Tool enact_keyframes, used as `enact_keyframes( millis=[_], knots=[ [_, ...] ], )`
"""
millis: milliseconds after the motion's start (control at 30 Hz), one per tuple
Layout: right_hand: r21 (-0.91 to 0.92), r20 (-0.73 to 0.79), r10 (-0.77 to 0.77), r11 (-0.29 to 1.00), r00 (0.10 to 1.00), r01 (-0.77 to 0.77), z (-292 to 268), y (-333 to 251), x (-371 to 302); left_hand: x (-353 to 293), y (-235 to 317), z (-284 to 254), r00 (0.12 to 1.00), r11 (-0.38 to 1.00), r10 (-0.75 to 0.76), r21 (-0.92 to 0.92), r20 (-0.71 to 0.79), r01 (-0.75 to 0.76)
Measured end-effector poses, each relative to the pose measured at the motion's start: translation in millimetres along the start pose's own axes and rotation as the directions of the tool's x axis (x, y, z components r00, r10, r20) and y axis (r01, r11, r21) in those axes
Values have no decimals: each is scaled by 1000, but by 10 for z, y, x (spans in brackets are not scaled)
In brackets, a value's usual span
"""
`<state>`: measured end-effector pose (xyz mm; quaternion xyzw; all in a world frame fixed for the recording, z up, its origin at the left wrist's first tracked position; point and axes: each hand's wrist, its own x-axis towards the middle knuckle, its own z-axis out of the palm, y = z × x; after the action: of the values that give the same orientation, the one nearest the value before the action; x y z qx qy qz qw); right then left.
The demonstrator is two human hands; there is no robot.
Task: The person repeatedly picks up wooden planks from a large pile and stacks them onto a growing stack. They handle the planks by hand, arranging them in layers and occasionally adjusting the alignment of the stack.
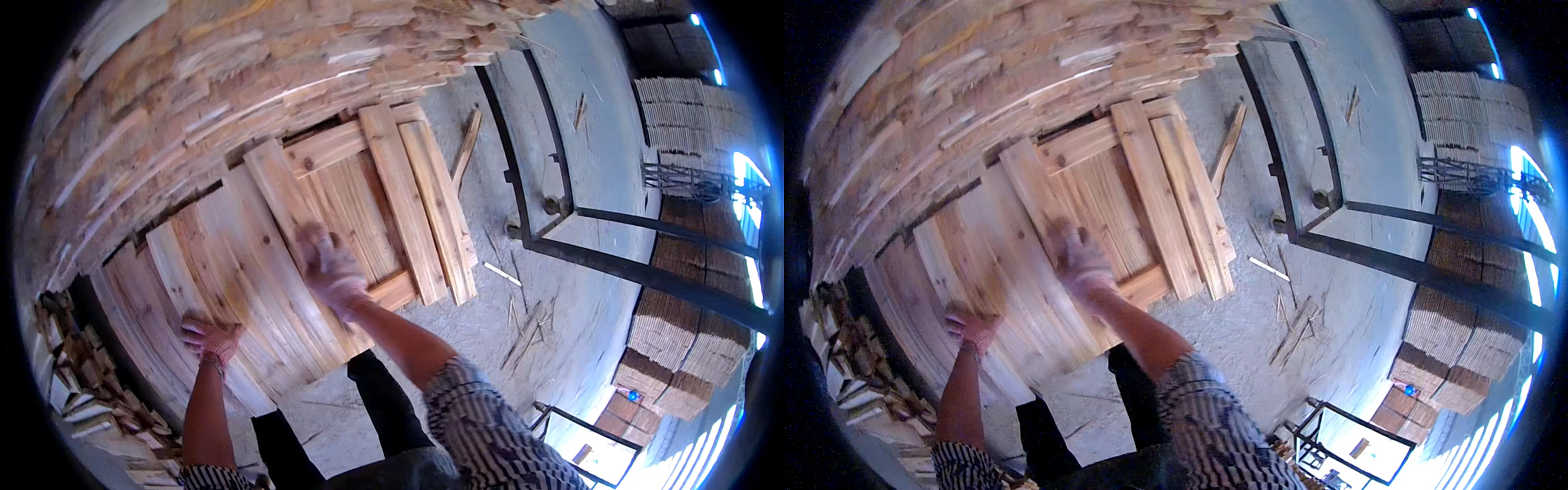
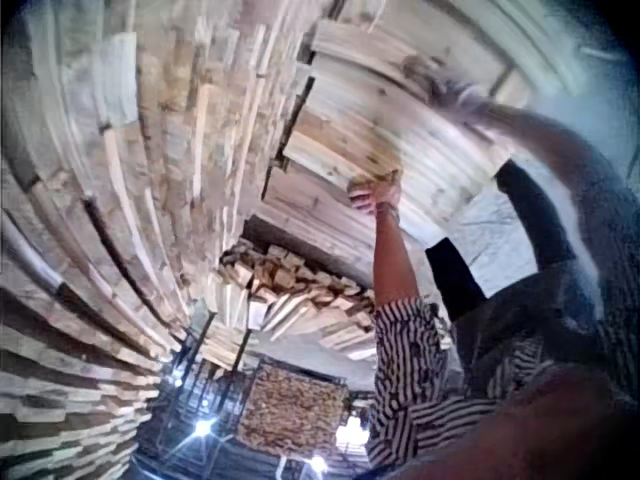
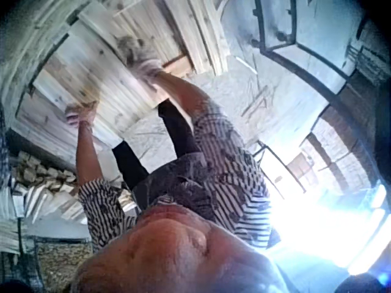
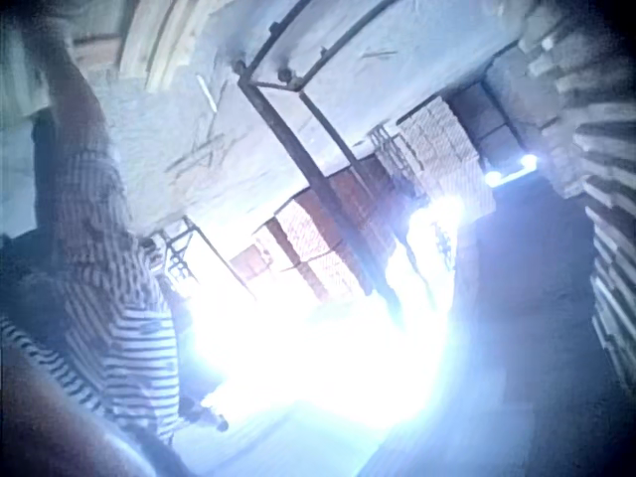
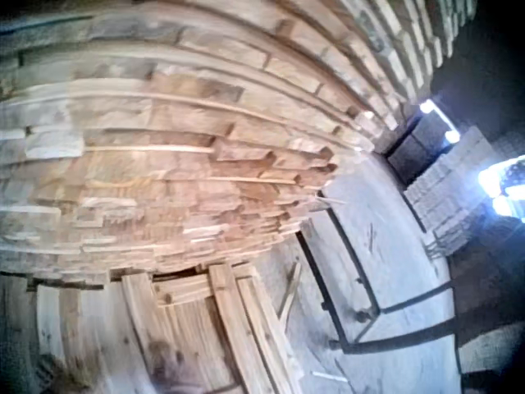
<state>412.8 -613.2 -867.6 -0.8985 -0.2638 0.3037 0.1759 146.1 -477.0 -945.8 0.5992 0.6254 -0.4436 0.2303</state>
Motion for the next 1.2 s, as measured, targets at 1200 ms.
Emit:
enact_keyframes(
  millis=[1200],
  knots=[
    [-316,-57,-38,949,998,19,-797,1126,373,-324,-100,184,904,908,-48,-395,-424,-137]
  ],
)
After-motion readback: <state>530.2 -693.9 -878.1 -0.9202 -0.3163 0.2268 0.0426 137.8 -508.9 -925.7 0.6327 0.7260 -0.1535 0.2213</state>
